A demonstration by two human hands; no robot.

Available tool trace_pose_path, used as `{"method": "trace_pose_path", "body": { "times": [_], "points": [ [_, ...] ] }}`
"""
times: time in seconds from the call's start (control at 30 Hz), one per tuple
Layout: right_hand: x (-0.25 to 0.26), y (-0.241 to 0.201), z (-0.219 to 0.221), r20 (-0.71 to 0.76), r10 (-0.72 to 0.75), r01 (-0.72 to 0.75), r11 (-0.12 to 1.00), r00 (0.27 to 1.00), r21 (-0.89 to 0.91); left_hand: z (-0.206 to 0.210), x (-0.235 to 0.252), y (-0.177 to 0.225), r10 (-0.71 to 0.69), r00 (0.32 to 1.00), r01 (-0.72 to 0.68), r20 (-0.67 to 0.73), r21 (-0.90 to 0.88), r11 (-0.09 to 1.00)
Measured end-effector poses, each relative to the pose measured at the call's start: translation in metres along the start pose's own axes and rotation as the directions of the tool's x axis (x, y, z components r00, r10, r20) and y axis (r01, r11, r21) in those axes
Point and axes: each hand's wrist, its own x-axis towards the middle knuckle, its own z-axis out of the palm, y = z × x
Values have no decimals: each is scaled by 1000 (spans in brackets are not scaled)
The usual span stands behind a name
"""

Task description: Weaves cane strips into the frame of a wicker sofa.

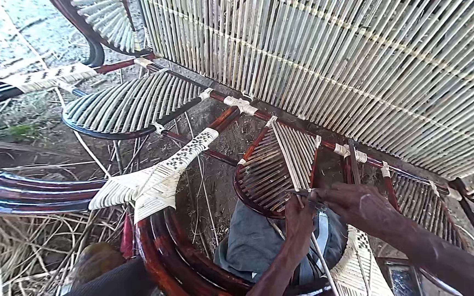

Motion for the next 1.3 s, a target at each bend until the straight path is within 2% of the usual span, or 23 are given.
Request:
{"method": "trace_pose_path", "body": {
  "times": [0.1,0.23,0.3,0.37,0.43,0.53,0.57,0.63,0.67,0.7,0.73,0.8,0.83,0.87,0.9,0.93,1.0,1.03,1.13,1.17,1.2,1.27,1.3],
  "points": [
    [3,-5,-3,50,45,-45,999,998,-3,1,0,1,-40,998,36,-37,-95,995],
    [-3,-30,-4,107,281,-262,951,954,-164,5,7,-6,-106,978,125,-178,96,988],
    [-11,-36,2,79,436,-406,880,896,-247,9,8,-6,-100,945,156,-311,162,974],
    [-32,-33,9,60,596,-578,795,801,-187,4,3,-9,-109,922,187,-371,181,965],
    [-65,-25,17,23,654,-654,754,756,60,-8,-10,-2,-164,958,199,-234,137,970],
    [-141,-9,42,161,730,-685,509,664,521,-45,-36,23,-255,960,231,115,184,955],
    [-168,1,52,177,741,-671,445,648,593,-59,-34,33,-214,952,167,219,213,963],
    [-216,16,68,190,753,-645,372,630,668,-81,-13,56,-24,936,-89,352,300,950],
    [-233,20,71,215,759,-643,323,614,695,-86,4,69,82,919,-241,386,385,891],
    [-245,21,72,282,762,-659,240,582,713,-85,23,81,184,889,-399,419,516,758],
    [-251,19,72,377,762,-700,137,526,701,-82,42,90,254,837,-539,485,647,540],
    [-243,5,63,615,715,-853,-49,334,520,-67,73,99,246,726,-682,642,717,140],
    [-237,-1,62,698,675,-913,-87,241,399,-61,84,97,210,691,-710,691,703,23],
    [-241,-4,69,748,629,-944,-67,211,323,-58,92,94,171,674,-723,718,689,-44],
    [-259,3,84,791,536,-940,16,295,340,-59,98,90,136,666,-731,733,678,-76],
    [-269,5,93,821,457,-931,44,341,362,-61,102,85,111,659,-738,744,668,-94],
    [-260,-1,86,876,381,-949,16,297,315,-70,104,72,61,673,-727,738,674,-130],
    [-255,0,83,890,360,-958,44,280,283,-75,104,64,39,699,-707,714,697,-119],
    [-255,14,87,905,285,-931,276,315,237,-81,105,51,64,710,-697,701,713,-78],
    [-254,18,87,904,304,-937,272,300,219,-80,104,51,69,707,-700,704,710,-75],
    [-263,22,93,878,380,-952,207,291,226,-79,103,52,61,708,-700,703,711,-70],
    [-289,34,116,748,633,-962,-16,200,271,-80,104,53,40,710,-700,703,711,-71],
    [-316,45,140,605,762,-951,45,230,305,-79,106,52,36,713,-698,700,714,-55]
  ]
}}
